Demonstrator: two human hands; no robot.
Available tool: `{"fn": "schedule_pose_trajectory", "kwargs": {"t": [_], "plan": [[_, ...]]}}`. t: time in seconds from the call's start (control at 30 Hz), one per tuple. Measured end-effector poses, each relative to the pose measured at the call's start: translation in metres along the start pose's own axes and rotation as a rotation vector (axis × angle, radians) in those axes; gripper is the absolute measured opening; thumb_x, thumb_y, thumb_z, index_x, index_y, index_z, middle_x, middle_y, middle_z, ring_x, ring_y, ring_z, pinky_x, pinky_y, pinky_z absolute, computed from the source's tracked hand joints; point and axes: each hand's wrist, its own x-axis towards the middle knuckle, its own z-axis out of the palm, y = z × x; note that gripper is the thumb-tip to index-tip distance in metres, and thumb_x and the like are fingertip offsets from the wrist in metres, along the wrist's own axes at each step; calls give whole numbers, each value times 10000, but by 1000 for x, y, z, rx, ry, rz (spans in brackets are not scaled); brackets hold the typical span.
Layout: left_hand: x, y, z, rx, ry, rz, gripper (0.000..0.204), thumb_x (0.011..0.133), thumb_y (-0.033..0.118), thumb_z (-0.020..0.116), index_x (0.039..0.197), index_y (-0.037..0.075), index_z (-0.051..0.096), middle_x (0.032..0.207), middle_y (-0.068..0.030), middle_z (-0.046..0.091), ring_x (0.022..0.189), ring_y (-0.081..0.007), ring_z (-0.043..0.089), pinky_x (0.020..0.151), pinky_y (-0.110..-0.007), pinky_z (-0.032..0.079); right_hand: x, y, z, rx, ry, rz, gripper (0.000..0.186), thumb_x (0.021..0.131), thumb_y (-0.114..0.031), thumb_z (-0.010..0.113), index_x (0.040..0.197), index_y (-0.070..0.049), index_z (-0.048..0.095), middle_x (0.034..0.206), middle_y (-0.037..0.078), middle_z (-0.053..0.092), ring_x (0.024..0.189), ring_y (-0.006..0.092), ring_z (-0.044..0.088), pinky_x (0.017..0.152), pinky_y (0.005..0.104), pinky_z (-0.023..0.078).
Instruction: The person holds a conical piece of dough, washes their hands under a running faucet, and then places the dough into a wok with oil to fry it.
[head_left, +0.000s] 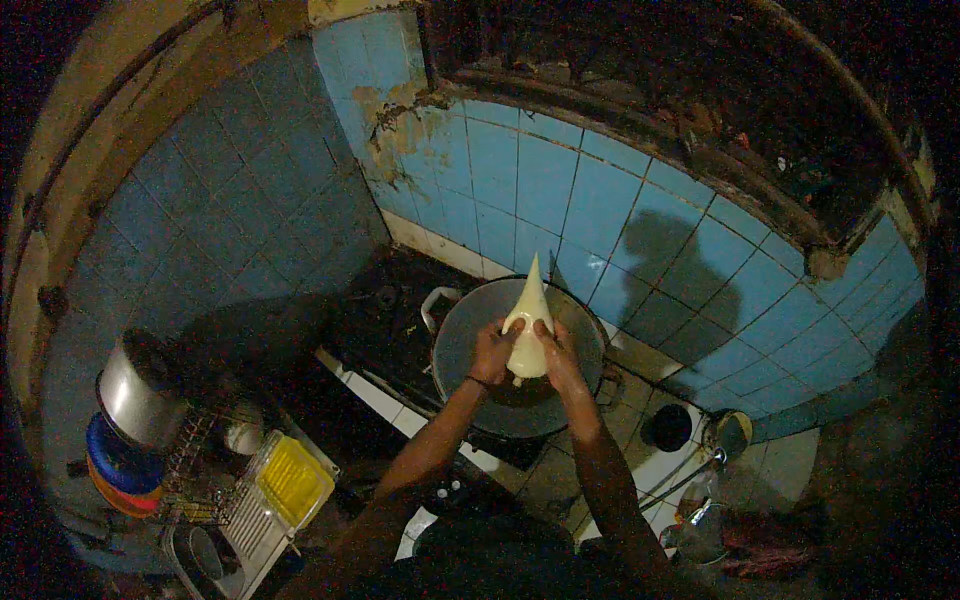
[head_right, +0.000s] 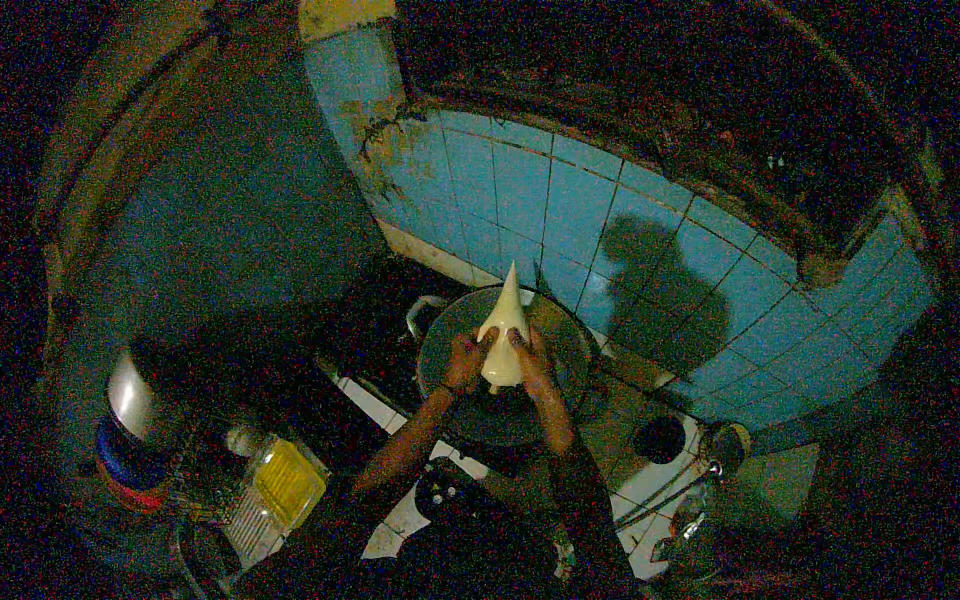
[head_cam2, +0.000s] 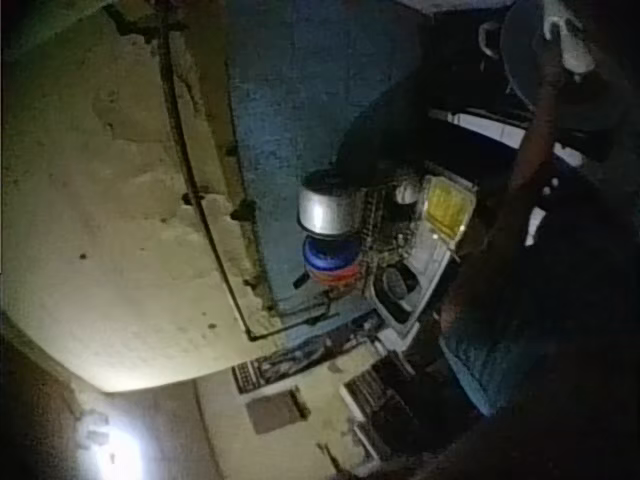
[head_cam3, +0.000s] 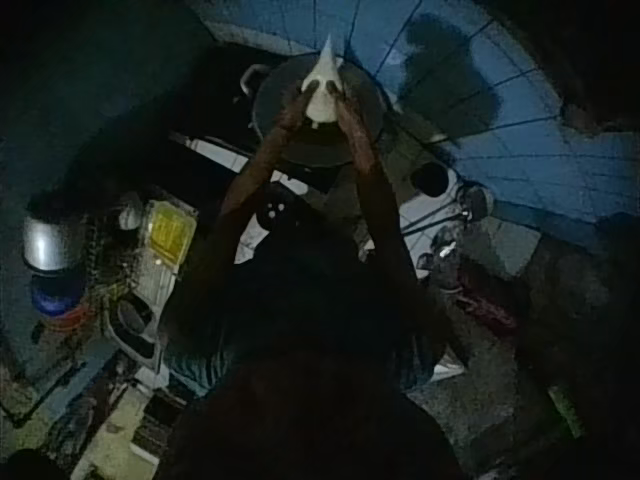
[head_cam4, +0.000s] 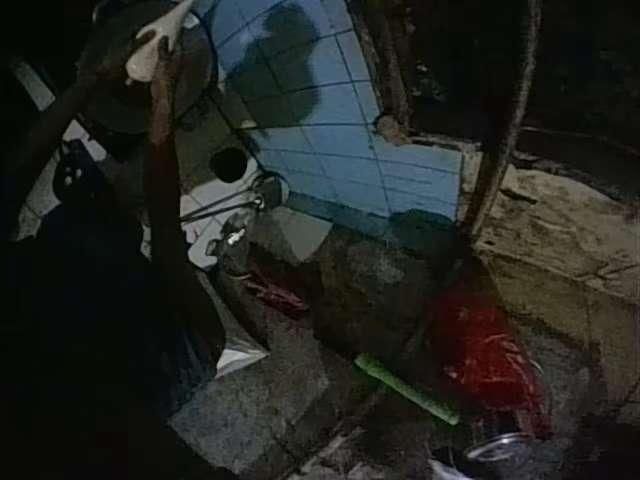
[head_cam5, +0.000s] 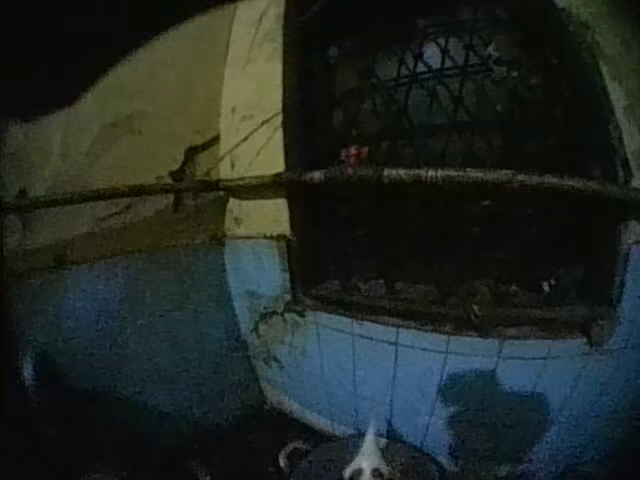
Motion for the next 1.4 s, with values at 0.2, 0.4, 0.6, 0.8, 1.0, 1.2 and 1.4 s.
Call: {"fn": "schedule_pose_trajectory", "kwargs": {"t": [0.2,0.4,0.6,0.8,1.0,1.2,1.4], "plan": [[12,-11,-2,51,-9,130,314,792,316,546,907,24,544,714,-33,543,578,-115,488,556,-241,430,9,19,-13,-141,62,-82,358,772,-299,584,981,-18,510,851,46,560,735,127,536,638,269,439],[22,11,-5,-147,-179,-155,297,769,278,590,884,15,517,765,-45,549,613,-133,538,517,-252,438,-4,-1,2,-659,-35,-101,291,798,-288,545,838,0,566,712,66,569,652,115,531,592,276,423],[13,35,9,119,-28,-145,248,772,270,585,721,31,544,631,-40,551,522,-117,518,479,-252,430,12,28,-26,-467,-65,-18,309,751,-264,599,972,-55,543,881,28,558,794,147,506,708,295,410],[6,35,14,-159,63,-152,308,785,331,556,674,44,536,600,-43,550,483,-108,498,445,-250,412,-6,12,-34,-133,-299,87,478,783,-185,563,1204,-89,359,1133,46,430,1018,168,437,796,305,399],[16,29,18,-97,14,13,306,812,336,513,771,34,527,705,-66,570,605,-147,549,549,-279,452,-28,25,-42,147,-267,302,491,765,-110,551,1215,-87,353,1178,54,412,1054,203,421,841,311,377],[34,17,10,-489,-146,-15,302,831,363,466,861,64,491,704,-28,528,673,-136,524,604,-271,439,-45,-1,-34,-195,-227,-99,408,762,-97,525,1154,-61,416,1095,80,477,1028,210,451,817,304,393],[60,5,-1,-520,-295,107,232,855,317,421,840,94,484,649,-3,467,586,-121,459,561,-254,408,-22,35,-49,280,-150,298,420,778,-249,565,1123,-49,435,1000,68,534,888,186,531,682,339,473]]}}
